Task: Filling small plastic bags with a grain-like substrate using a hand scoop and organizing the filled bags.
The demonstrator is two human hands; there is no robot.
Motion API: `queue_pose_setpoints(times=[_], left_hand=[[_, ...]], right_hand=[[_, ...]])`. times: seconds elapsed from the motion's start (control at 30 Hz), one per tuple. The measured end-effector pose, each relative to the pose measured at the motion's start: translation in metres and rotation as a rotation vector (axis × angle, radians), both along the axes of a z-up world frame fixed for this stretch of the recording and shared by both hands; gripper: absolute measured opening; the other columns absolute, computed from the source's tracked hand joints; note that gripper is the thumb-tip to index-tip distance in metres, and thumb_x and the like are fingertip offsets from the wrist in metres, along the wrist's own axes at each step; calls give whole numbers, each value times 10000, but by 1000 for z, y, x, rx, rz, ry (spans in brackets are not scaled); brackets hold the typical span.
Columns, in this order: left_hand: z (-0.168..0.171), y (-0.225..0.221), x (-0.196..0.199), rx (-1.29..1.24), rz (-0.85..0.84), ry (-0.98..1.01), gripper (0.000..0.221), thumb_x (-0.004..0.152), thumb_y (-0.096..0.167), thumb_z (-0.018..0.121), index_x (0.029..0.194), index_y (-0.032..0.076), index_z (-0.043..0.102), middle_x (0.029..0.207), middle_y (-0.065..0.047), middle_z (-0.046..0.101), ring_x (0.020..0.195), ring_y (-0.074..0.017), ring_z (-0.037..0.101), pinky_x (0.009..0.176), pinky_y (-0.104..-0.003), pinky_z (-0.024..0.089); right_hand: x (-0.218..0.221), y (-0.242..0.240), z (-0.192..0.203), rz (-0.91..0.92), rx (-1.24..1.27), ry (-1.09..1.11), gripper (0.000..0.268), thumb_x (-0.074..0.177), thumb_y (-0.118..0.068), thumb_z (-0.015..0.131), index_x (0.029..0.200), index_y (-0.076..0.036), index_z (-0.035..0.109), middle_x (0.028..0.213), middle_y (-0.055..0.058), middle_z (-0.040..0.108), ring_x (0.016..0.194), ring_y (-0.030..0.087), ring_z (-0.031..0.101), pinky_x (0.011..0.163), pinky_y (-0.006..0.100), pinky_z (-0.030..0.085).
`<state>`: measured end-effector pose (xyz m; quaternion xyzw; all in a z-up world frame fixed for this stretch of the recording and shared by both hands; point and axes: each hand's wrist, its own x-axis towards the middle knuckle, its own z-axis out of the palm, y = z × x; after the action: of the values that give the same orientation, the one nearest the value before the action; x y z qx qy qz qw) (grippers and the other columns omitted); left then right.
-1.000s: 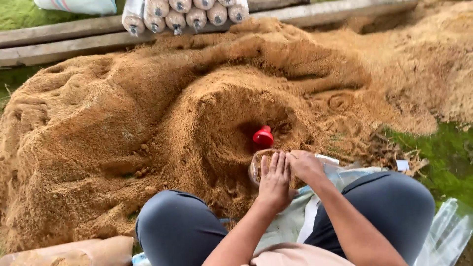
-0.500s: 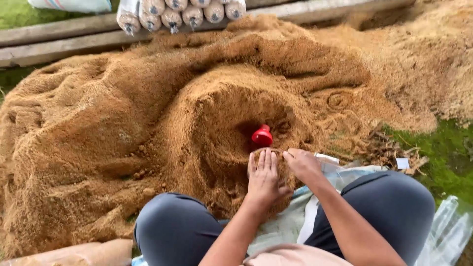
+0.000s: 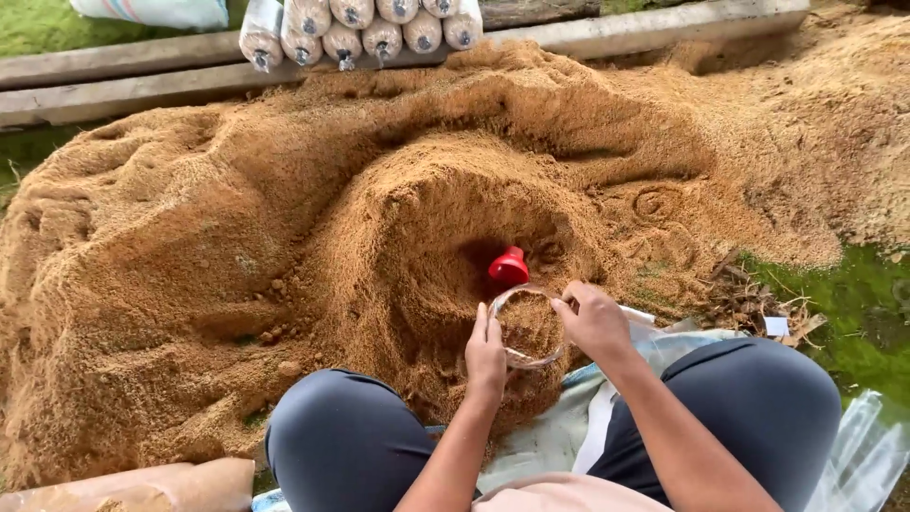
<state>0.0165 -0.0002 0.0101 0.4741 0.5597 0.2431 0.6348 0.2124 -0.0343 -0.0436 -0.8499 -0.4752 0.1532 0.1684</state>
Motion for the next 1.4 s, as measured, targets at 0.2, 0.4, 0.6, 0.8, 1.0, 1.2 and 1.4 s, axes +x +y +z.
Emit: queue_pose_setpoints(times=[0.2,0.4,0.6,0.8,1.0,1.2,1.4], left_hand=[[-31,11,9,64,61,2,635,955,333,645,1540,243,414,1484,-186,508,1395,-338,453,1140,-469,416],[-31,12,-1,121,64,-120,469,1049,265,492,1476,71,486,1530,-166,437,1436,-296,373,1179,-417,352],[-35,14,-2,149,118,-195,434,1033,251,509,1407,34,547,1448,-211,514,1398,-316,420,1170,-435,365],[-25,13,-4,122,150,-261,436,1031,221,508,1408,4,537,1445,-232,505,1396,-317,425,1160,-435,374],[-27,13,-4,115,145,-262,438,1028,239,511,1421,47,537,1456,-212,502,1398,-312,420,1168,-432,354],[-31,11,-1,109,92,-229,469,1037,264,493,1465,71,494,1526,-223,421,1443,-371,323,1190,-467,309],[-32,6,-7,62,9,-113,532,1021,191,476,1542,116,400,1587,-191,343,1478,-329,295,1199,-472,261]], right_hand=[[-62,-19,61,612,144,-113,621,980,-493,566,1391,-29,516,1360,273,559,1331,393,502,1109,525,416],[-69,0,41,599,-289,-379,1041,888,-673,642,1594,-72,169,1664,192,174,1543,308,142,1250,432,88],[-80,5,33,581,-218,-394,1079,818,-695,697,1567,-64,244,1636,181,259,1528,308,203,1260,442,75],[-84,5,0,646,0,-447,1103,667,-627,738,1529,-51,359,1609,163,339,1506,313,273,1235,475,167],[-89,-4,-3,723,-18,-396,957,715,-514,746,1515,-114,403,1621,81,335,1506,255,261,1243,468,120],[-74,-13,-10,735,85,-333,972,739,-448,756,1560,-130,346,1645,90,294,1509,277,261,1210,487,219],[-39,-6,56,276,233,384,264,986,-65,575,1182,-152,729,1052,57,728,962,183,709,805,273,593]])
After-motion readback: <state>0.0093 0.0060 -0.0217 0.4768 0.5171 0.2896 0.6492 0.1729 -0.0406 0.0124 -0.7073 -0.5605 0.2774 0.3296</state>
